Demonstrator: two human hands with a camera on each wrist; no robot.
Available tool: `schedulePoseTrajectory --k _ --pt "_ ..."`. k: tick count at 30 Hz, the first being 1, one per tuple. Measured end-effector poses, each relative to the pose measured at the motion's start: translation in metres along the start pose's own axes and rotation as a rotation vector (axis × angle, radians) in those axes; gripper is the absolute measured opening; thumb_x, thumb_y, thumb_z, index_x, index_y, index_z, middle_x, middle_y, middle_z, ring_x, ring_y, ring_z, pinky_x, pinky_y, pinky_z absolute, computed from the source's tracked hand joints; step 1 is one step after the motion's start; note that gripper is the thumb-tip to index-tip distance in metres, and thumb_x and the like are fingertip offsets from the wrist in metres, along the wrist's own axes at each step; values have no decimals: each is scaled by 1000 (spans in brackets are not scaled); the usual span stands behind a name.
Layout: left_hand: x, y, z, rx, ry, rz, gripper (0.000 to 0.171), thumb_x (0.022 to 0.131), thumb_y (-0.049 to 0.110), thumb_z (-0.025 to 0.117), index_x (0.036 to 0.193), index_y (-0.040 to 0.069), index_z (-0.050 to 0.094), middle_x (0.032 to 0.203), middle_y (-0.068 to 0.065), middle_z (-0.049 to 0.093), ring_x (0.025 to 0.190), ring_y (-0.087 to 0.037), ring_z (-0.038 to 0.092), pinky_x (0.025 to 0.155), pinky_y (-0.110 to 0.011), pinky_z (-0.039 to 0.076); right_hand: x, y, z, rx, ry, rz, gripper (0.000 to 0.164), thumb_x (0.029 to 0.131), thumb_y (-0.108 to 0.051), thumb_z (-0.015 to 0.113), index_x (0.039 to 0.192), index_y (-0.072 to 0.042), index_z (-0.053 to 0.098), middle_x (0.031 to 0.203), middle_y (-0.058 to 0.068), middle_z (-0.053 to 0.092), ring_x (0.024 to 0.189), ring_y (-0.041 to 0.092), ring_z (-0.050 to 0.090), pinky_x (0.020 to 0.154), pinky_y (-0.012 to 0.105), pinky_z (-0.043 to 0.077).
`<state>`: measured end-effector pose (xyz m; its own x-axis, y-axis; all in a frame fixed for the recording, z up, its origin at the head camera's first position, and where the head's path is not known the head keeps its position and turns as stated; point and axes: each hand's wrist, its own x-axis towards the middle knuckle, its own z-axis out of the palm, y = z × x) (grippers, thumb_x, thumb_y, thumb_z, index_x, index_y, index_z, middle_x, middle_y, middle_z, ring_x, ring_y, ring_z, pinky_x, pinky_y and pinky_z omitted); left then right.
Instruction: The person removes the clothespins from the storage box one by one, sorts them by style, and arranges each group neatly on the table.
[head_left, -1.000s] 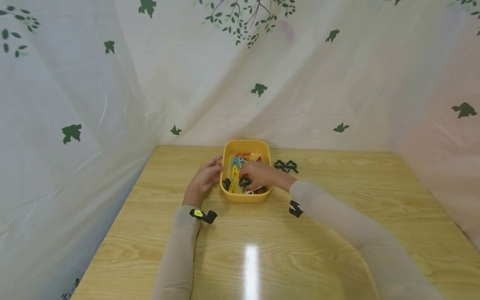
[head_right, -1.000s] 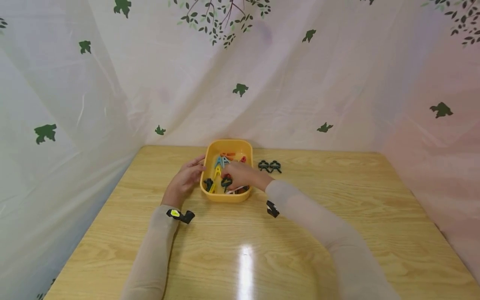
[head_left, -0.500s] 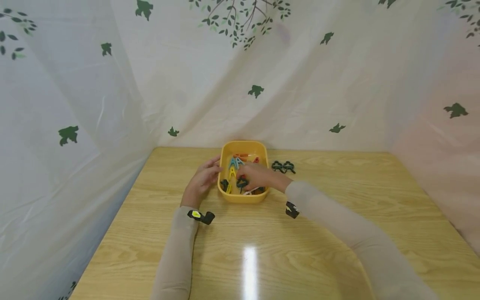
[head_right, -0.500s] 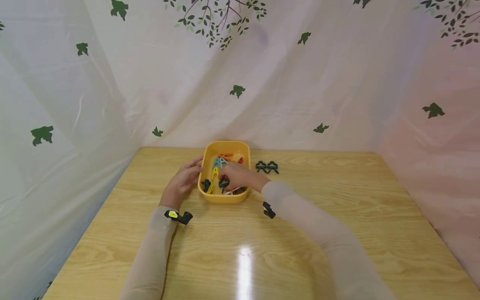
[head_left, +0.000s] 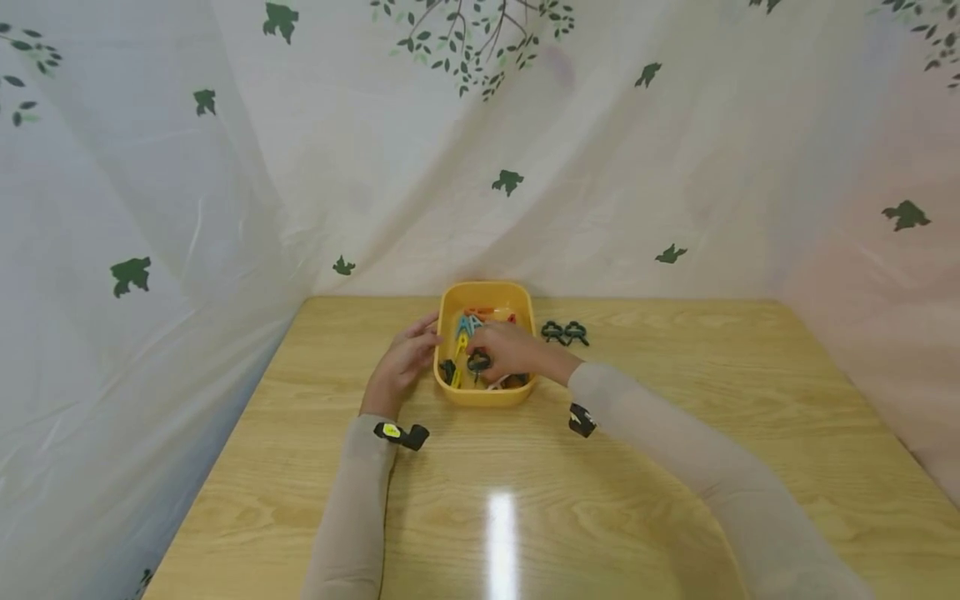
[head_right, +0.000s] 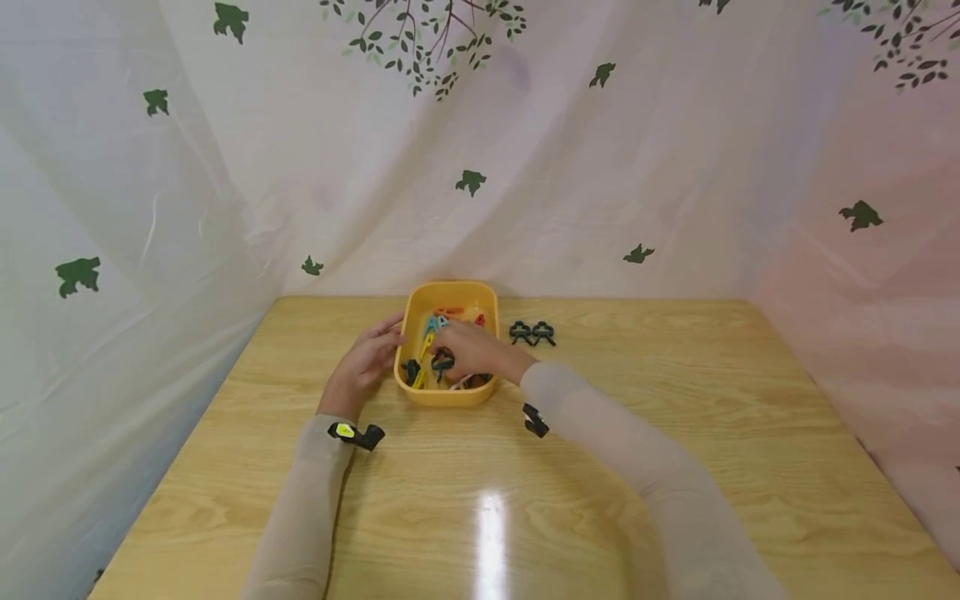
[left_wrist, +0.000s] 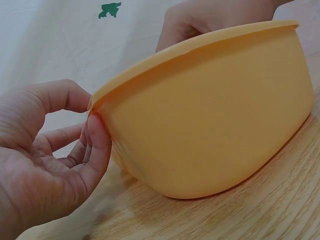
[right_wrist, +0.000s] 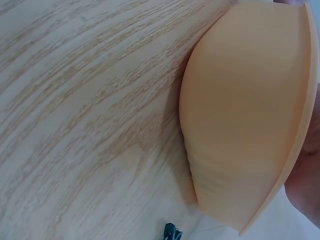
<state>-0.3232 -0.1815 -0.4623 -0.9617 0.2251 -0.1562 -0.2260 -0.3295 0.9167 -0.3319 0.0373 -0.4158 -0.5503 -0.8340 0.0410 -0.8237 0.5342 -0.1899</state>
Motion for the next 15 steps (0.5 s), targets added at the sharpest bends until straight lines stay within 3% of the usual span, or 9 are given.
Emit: schedulePoseTrajectory --k 4,8,15 --pt "-2 -2 1 -4 -1 -1 58 89 -5 51 143 12 39 127 -15 47 99 -16 55 77 -23 52 0 -2 -1 1 17 5 42 73 -22 76 112 -9 68 104 3 67 85 14 54 77 31 47" --pt "-5 0 2 19 -12 -4 57 89 -3 52 143 13 39 128 -16 45 101 -18 54 81 -26 52 -1 -5 -5 -10 91 -10 40 72 -20 76 110 -10 69 105 1 67 93 16 58 83 35 48" --pt "-2 2 0 13 -22 2 57 91 -5 49 143 13 38 120 -14 48 97 -17 54 80 -25 51 -2 -13 -27 -79 166 -23 39 75 -23 74 112 -14 67 117 3 63 105 24 51 85 44 44"
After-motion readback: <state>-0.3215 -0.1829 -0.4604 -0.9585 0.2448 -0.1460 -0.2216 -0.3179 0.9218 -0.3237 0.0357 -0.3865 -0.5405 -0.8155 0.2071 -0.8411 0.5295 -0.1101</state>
